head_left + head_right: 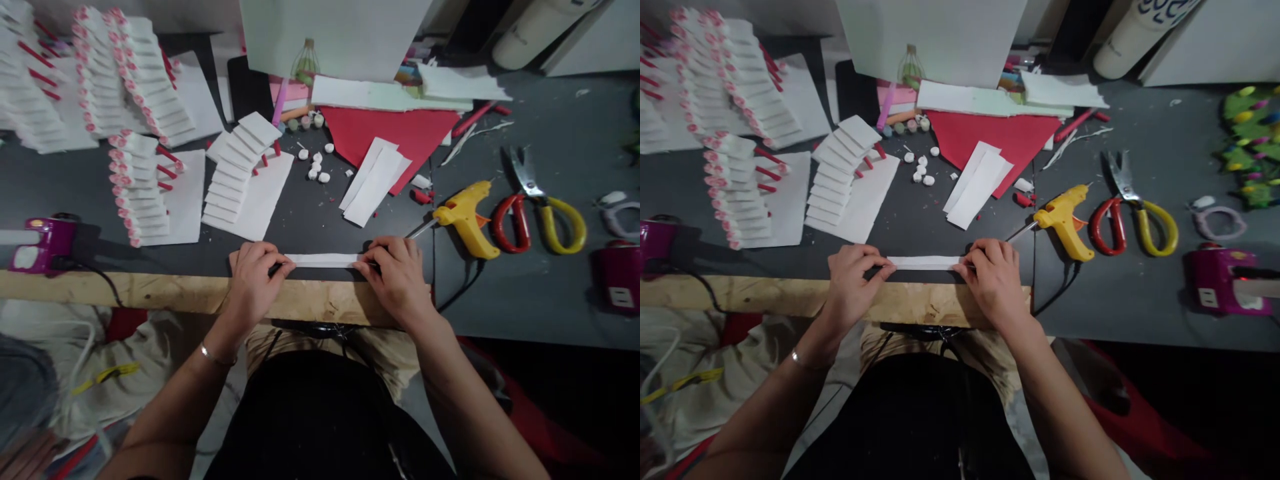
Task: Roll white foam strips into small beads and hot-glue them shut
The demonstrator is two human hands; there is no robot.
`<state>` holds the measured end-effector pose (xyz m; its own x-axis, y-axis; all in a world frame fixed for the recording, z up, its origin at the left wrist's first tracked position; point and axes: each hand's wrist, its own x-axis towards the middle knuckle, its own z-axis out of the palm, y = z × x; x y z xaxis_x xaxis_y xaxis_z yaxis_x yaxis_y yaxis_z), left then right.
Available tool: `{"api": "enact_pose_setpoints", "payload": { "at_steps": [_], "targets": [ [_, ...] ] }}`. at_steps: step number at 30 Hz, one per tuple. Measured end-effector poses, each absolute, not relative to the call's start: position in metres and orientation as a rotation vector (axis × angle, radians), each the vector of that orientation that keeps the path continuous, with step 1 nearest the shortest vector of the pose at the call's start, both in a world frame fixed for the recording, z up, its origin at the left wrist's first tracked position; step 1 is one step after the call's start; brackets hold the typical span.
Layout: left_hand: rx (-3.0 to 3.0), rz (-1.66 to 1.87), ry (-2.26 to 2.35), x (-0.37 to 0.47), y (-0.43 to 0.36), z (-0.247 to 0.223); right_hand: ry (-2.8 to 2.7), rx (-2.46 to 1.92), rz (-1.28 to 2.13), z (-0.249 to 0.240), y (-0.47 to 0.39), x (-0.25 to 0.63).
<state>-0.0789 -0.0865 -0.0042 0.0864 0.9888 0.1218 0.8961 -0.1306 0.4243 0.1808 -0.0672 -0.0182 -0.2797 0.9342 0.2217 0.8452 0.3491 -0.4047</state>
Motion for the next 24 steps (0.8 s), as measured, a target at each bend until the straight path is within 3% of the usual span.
{"api": "enact_pose_setpoints", "payload": {
  "at_steps": [15,24],
  "targets": [
    [2.192,0.322,1.851,-0.081,-0.081,0.006,-2.278,-1.605,0.25,-0.009,-0.061,0.182],
    [2.269,0.36,1.823,-0.082,-0.079,0.001,-2.22,-1.573,0.282,-0.012,-0.06,0.181]
  ]
}}
